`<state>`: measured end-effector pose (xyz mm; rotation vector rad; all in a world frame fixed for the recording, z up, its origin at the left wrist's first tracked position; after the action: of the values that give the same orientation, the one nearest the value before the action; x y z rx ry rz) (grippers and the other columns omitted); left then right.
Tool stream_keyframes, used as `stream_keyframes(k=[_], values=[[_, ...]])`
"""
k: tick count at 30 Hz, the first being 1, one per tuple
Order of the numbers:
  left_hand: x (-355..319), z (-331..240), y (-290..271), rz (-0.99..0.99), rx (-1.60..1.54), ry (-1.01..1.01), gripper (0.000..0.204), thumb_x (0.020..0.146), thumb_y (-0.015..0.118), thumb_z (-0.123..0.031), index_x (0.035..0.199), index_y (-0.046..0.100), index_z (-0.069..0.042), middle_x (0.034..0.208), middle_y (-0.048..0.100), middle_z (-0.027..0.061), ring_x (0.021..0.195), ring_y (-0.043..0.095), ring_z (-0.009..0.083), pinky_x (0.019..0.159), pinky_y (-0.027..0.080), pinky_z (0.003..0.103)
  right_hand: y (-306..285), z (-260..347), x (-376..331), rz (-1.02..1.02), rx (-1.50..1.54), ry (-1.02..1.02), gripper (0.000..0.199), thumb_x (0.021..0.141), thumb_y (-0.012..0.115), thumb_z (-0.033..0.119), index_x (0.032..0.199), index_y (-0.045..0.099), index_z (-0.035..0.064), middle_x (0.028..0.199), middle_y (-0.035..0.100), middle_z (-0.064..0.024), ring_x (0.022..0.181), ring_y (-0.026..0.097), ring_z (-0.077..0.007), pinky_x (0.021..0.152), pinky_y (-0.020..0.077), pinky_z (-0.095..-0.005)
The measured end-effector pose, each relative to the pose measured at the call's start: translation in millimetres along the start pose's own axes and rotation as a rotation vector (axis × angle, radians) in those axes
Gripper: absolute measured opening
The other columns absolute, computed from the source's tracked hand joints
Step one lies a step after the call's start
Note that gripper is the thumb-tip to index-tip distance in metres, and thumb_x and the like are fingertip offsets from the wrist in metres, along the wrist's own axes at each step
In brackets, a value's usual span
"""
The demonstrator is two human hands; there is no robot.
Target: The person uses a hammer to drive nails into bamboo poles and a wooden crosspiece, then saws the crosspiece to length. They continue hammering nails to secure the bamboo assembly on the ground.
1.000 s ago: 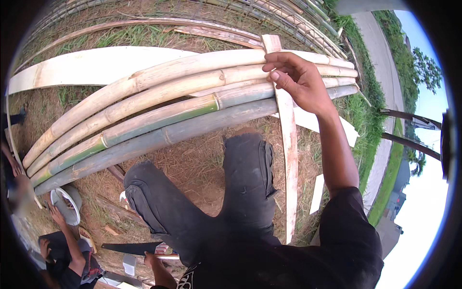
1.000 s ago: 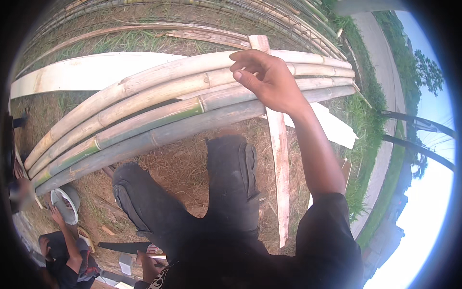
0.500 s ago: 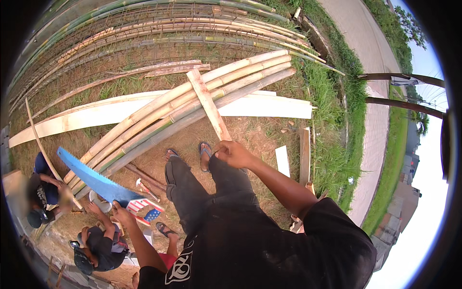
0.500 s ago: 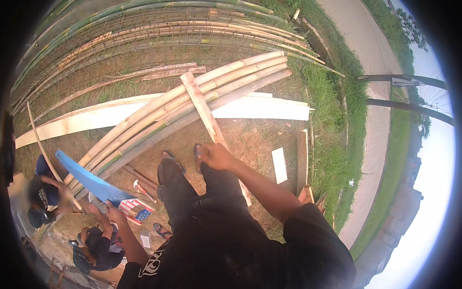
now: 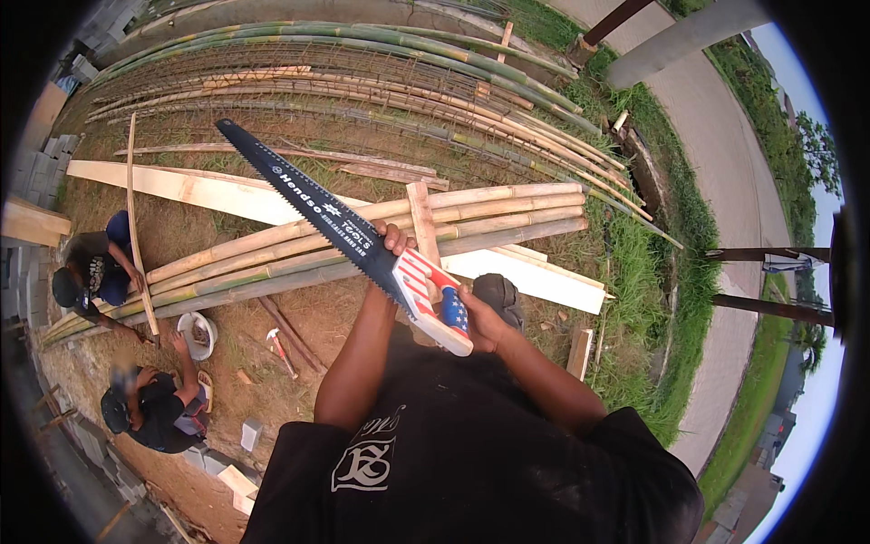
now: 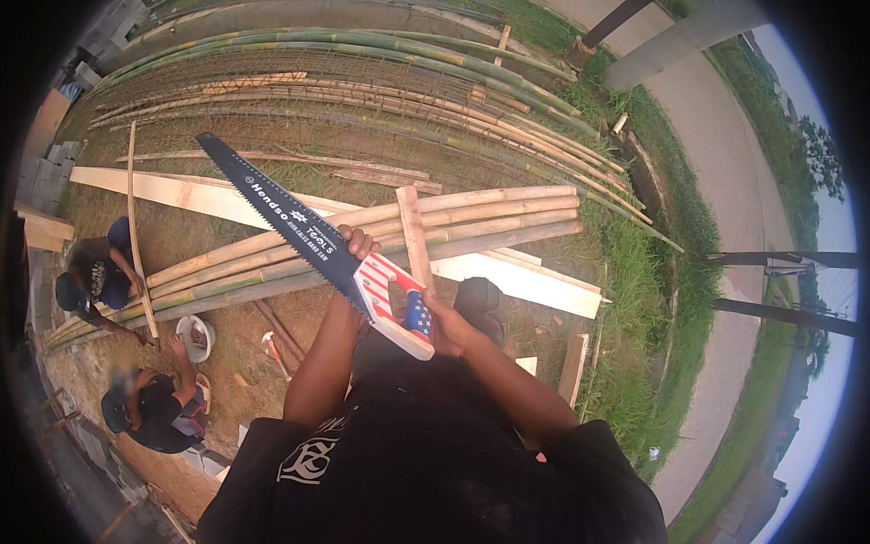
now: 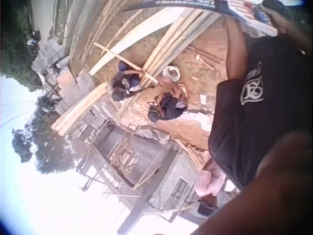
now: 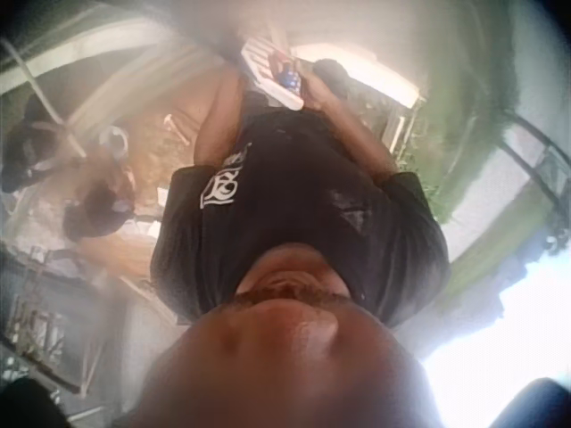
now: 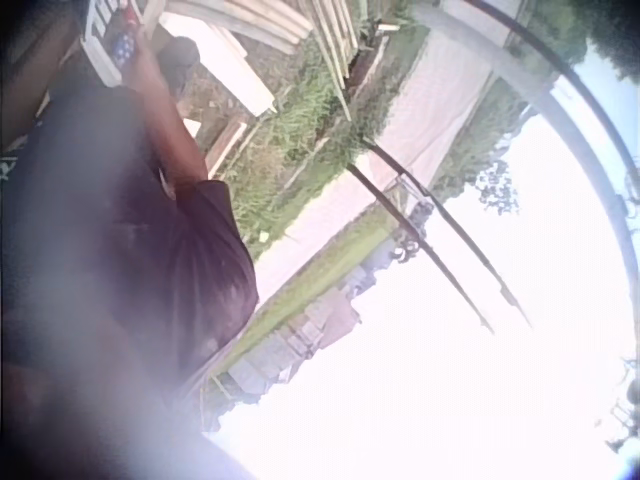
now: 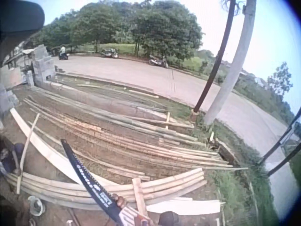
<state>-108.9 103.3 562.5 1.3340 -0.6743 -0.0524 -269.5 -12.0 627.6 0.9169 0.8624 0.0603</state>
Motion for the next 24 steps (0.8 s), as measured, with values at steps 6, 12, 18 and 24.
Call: stream_keyframes(k=[6,12,18,24], values=[[-1.1,114.4,-16.2,-0.766,0.666,-0.322,0.041,0.096,0.047,-0.027,0.130,0.045,-0.003,0.116,0.058,0.0068,0.108,0.053,0.0149,0.093,0.042,0.032,-58.2,93.0,-86.7,0.153,-0.070,-0.549,0.057,0.077,0.069,0.015,0.127,0.045,0.0016,0.086,0.063,-0.0099,0.078,0.062,-0.0244,0.070,0.0512,-0.0397],[-194.6,104.2,-44.8,-1.601,1.285,0.258,0.024,0.090,0.055,-0.023,0.098,0.060,-0.001,0.083,0.060,0.0048,0.067,0.054,0.0137,0.057,0.041,0.026,-149.3,197.8,-169.7,-0.192,-1.283,-0.654,0.057,0.075,0.070,0.016,0.126,0.047,0.0062,0.092,0.063,-0.0090,0.087,0.060,-0.0218,0.081,0.0479,-0.0361],[-352.4,135.0,-5.0,-2.000,1.450,0.099,0.025,0.085,0.058,-0.022,0.081,0.062,0.002,0.069,0.061,0.0068,0.058,0.054,0.0143,0.056,0.045,0.030,-280.1,176.3,-220.0,-0.415,-1.699,-0.328,0.049,0.074,0.066,0.013,0.122,0.056,0.0047,0.107,0.064,-0.0185,0.100,0.063,-0.0277,0.088,0.0469,-0.0360],[-330.9,184.6,-86.2,-1.870,1.418,-0.227,0.032,0.085,0.057,-0.028,0.087,0.065,0.003,0.071,0.064,0.0084,0.064,0.060,0.0149,0.060,0.047,0.031,-304.0,158.0,-188.5,-0.236,-1.634,-0.263,0.050,0.075,0.064,0.011,0.123,0.054,0.0009,0.104,0.065,-0.0201,0.096,0.065,-0.0280,0.082,0.0496,-0.0356]])
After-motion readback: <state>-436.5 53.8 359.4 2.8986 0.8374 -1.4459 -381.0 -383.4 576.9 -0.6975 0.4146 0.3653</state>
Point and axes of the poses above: each hand's wrist, its own x-axis towards the middle knuckle, its own y-axis out of the palm, z = x × y, the point moved 2 cm from there along x, towards the middle knuckle
